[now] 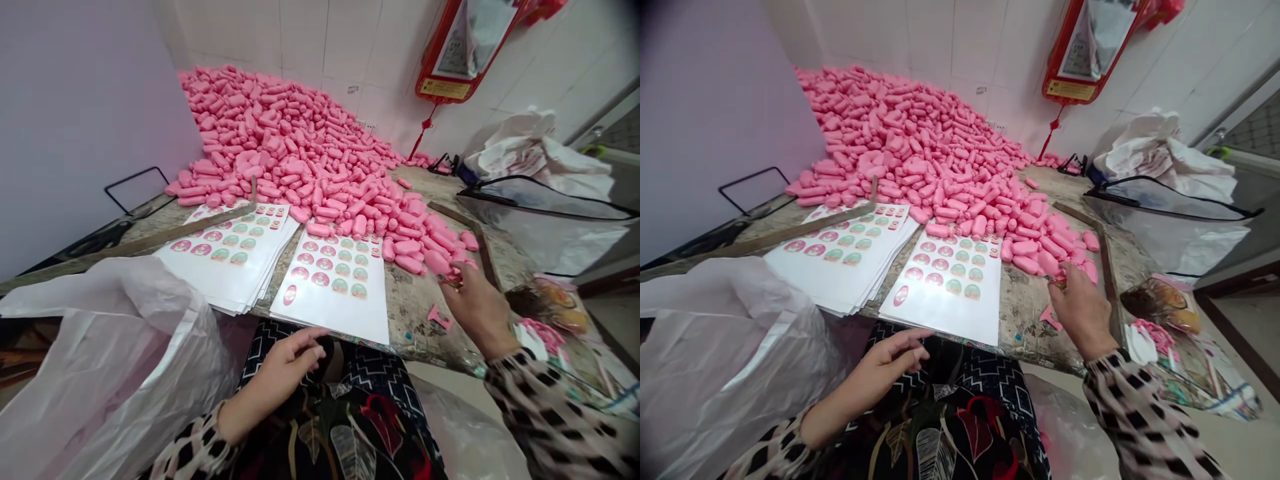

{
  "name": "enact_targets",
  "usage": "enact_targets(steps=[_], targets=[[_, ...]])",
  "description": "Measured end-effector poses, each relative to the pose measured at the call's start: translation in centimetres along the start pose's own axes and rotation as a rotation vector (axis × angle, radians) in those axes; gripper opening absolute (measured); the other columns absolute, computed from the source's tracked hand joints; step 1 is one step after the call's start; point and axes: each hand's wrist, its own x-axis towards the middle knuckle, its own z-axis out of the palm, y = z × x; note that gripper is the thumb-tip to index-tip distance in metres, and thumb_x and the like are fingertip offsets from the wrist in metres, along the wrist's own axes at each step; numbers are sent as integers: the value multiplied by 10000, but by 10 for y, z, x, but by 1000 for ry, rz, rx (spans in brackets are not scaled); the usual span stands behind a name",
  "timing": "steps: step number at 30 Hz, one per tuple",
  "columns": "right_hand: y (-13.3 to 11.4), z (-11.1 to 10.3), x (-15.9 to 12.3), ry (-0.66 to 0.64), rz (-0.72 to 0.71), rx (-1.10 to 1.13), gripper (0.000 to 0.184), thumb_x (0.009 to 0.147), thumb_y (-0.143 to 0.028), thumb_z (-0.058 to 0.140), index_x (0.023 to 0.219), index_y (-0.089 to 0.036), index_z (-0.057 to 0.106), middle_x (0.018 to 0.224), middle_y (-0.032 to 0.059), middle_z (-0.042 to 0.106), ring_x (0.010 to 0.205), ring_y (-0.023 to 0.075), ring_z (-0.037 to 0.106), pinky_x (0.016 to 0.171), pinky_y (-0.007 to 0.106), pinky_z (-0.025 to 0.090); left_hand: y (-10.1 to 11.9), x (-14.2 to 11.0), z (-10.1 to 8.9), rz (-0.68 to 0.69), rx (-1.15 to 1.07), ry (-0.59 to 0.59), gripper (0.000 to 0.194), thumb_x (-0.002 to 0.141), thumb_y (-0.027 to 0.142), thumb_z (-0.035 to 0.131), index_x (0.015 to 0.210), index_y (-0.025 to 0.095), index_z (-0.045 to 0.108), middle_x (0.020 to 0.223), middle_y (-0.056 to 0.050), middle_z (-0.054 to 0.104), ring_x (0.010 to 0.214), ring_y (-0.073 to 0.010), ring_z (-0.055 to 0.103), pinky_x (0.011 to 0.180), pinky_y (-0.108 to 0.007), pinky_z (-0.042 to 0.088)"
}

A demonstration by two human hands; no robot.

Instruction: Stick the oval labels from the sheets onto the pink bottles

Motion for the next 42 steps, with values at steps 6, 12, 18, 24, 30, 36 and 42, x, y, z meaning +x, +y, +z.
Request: enact_targets(steps=[6,12,18,24,30,36,42], targets=[[-72,-44,-58,-631,-778,524,309,805,-200,479,1091,-240,589,998,43,636,868,165,581,753,272,436,34,4,10,194,118,-43,697,678,289,667,1318,257,393,1291,-73,477,1135,-215,457,995,-370,319],[-145,-27,-78,-830,-927,792,313,813,-244,541,1120,-293,575,1011,-9,627,886,126,562,776,246,416,22,-6,3,-103,-276,-322,456,687,285,658,1111,170,533,765,-2,595,591,-93,533,593,-239,444],[-186,40,-49,-529,-575,665,292,894,-382,394,1009,-248,627,987,23,620,888,150,548,761,267,389,11,-19,-20,146,222,283,233,771,316,559,962,184,581,897,-21,595,824,-153,556,770,-292,439],[-206,54,-47,-307,-528,303,239,893,-354,374,968,-248,574,918,23,595,784,158,553,594,256,327,-4,-3,-23,256,761,366,344,810,242,485,1146,202,545,1386,-79,368,1166,-210,468,962,-330,382],[-211,55,-54,-273,-565,168,253,915,-356,312,962,-241,532,926,26,578,746,152,554,558,258,300,-18,7,-22,195,966,359,481,811,212,474,1291,203,438,1457,-94,253,1218,-244,427,957,-358,400],[-212,54,-51,-324,-590,173,269,918,-365,311,967,-237,543,944,29,581,810,157,555,604,260,326,-20,7,-21,176,1008,364,494,829,214,461,1319,243,401,1473,-108,197,1166,-253,477,923,-375,418],[-211,53,-47,-351,-595,189,253,901,-370,352,966,-239,558,948,31,571,811,159,551,603,263,326,-25,13,-24,194,1005,370,508,825,226,486,1321,288,396,1482,-106,142,1145,-268,490,904,-383,421]])
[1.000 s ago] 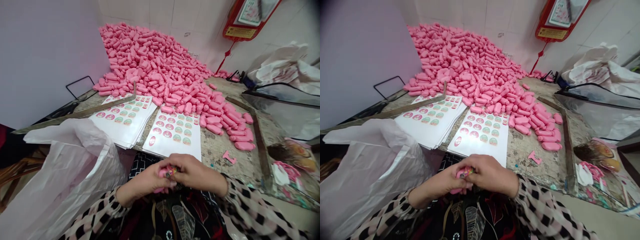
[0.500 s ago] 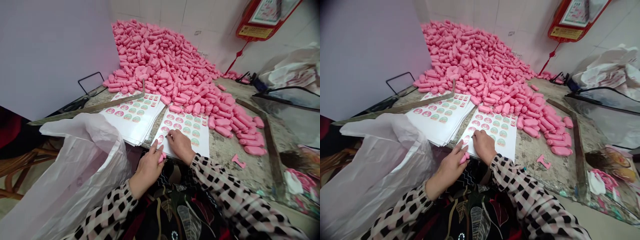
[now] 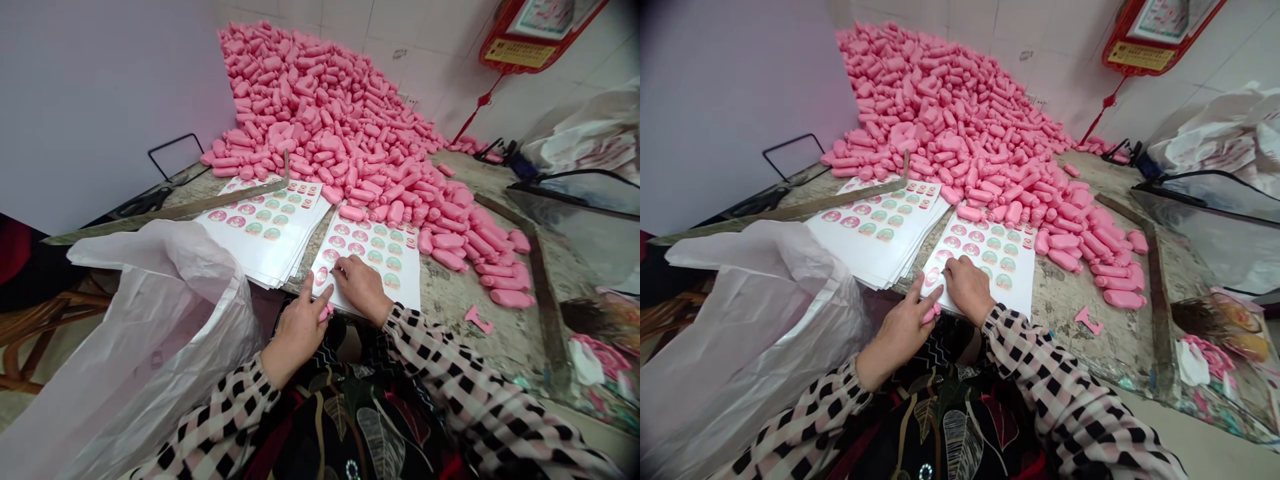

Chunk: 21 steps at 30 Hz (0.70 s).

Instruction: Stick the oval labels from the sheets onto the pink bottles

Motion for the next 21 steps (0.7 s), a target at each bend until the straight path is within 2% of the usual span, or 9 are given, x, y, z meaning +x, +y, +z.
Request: enact_targets(steps=[6,14,21], targets=[[0,3,-4,-1,-20,65,244,896,-367,358,938,-241,562,946,28,565,787,147,535,606,254,314,-3,0,3,27,10,21,484,847,242,454,1325,294,395,1484,-105,125,1131,-269,495,898,-387,420],[-10,13,-10,31,168,231,239,883,-375,374,863,-219,554,869,17,594,745,141,532,597,251,309,-1,-1,6,35,20,46,533,854,223,434,1365,320,315,1491,-109,68,1106,-265,508,870,-391,433],[-11,8,-2,-17,210,251,278,833,-460,428,800,-226,574,779,3,624,678,149,532,542,255,281,-1,-1,8,23,91,37,547,859,254,425,1380,326,274,1480,-135,104,1024,-255,556,828,-385,444]])
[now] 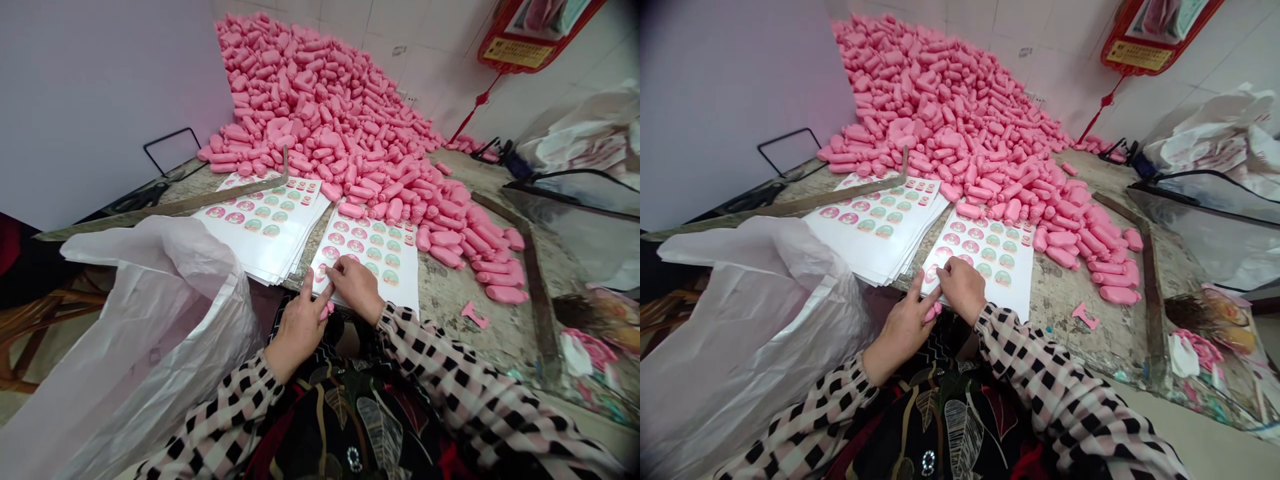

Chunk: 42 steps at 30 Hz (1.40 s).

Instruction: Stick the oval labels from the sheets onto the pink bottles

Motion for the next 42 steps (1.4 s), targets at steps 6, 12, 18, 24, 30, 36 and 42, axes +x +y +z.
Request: enact_targets(steps=[6,12,18,24,30,36,42], targets=[[-9,-12,8,20,-74,-127,204,787,-404,500,758,-229,601,797,9,643,721,161,541,554,257,277,1,0,-1,2,29,0,527,865,265,414,1374,330,289,1478,-133,127,958,-239,580,815,-385,446],[-21,-25,5,69,-140,-152,214,789,-410,499,741,-232,609,789,12,641,692,157,529,553,262,263,1,0,-2,-5,50,-2,539,855,250,434,1370,335,295,1486,-101,125,950,-222,580,815,-369,451],[-5,-31,3,108,-61,41,258,744,-474,539,706,-229,609,717,-9,631,659,143,520,546,253,275,-1,0,-4,-9,-23,-36,554,834,235,474,1360,324,322,1493,-126,61,955,-237,588,818,-392,453],[30,-31,-7,118,-25,398,339,702,-537,572,688,-200,594,619,-23,565,583,123,478,551,244,331,-2,-13,-19,-55,-397,62,486,824,310,514,1301,294,425,1470,-84,170,1204,-270,417,950,-399,382],[26,-39,-36,54,-119,809,286,670,-448,662,663,-182,557,633,-28,537,575,100,445,560,240,358,8,-6,-41,-489,-1607,-113,539,788,591,449,1118,174,531,808,-39,574,595,-104,541,537,-232,462],[16,-41,-55,3,-189,751,256,705,-429,646,679,-185,575,649,-21,560,591,102,466,546,229,370,24,15,-45,-614,-2112,-293,482,779,624,430,961,188,527,741,-1,564,527,-84,517,449,-200,422],[19,-40,-58,-1,-233,733,214,715,-389,648,674,-190,581,756,-1,640,744,141,581,664,259,427,30,18,-40,-589,-2100,-358,555,781,637,409,1010,150,546,655,-7,553,502,-90,526,458,-210,437]])
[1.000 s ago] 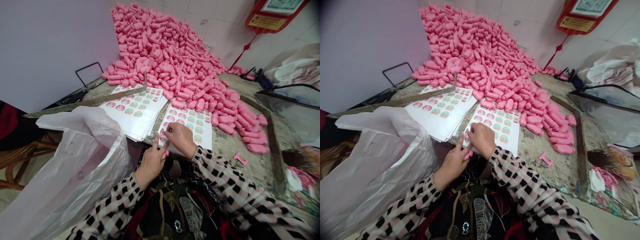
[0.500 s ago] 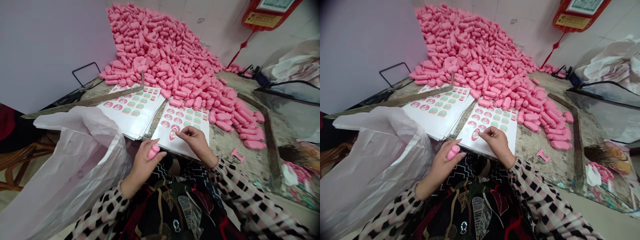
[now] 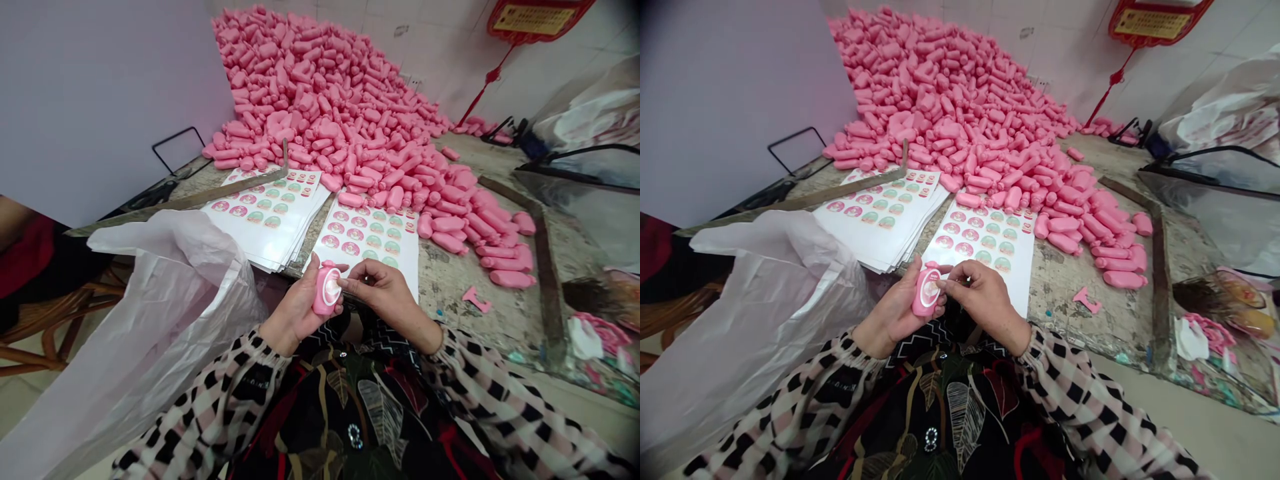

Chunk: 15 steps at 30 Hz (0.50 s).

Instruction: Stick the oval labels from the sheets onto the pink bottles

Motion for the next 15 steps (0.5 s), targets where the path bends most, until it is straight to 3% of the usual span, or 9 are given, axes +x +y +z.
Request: enact_targets(steps=[5,15], targets=[[3,3,0,-44,-33,36,194,737,-366,638,663,-198,574,833,22,674,939,194,605,758,305,441,0,2,-3,-16,-21,-49,489,792,620,406,902,167,555,614,5,533,488,-92,527,461,-215,445],[14,5,0,-43,-51,-63,204,748,-395,628,684,-207,582,920,18,671,916,186,606,749,316,437,-3,4,-2,2,-3,-30,472,765,624,447,882,182,567,601,12,524,473,-90,513,450,-213,436]])
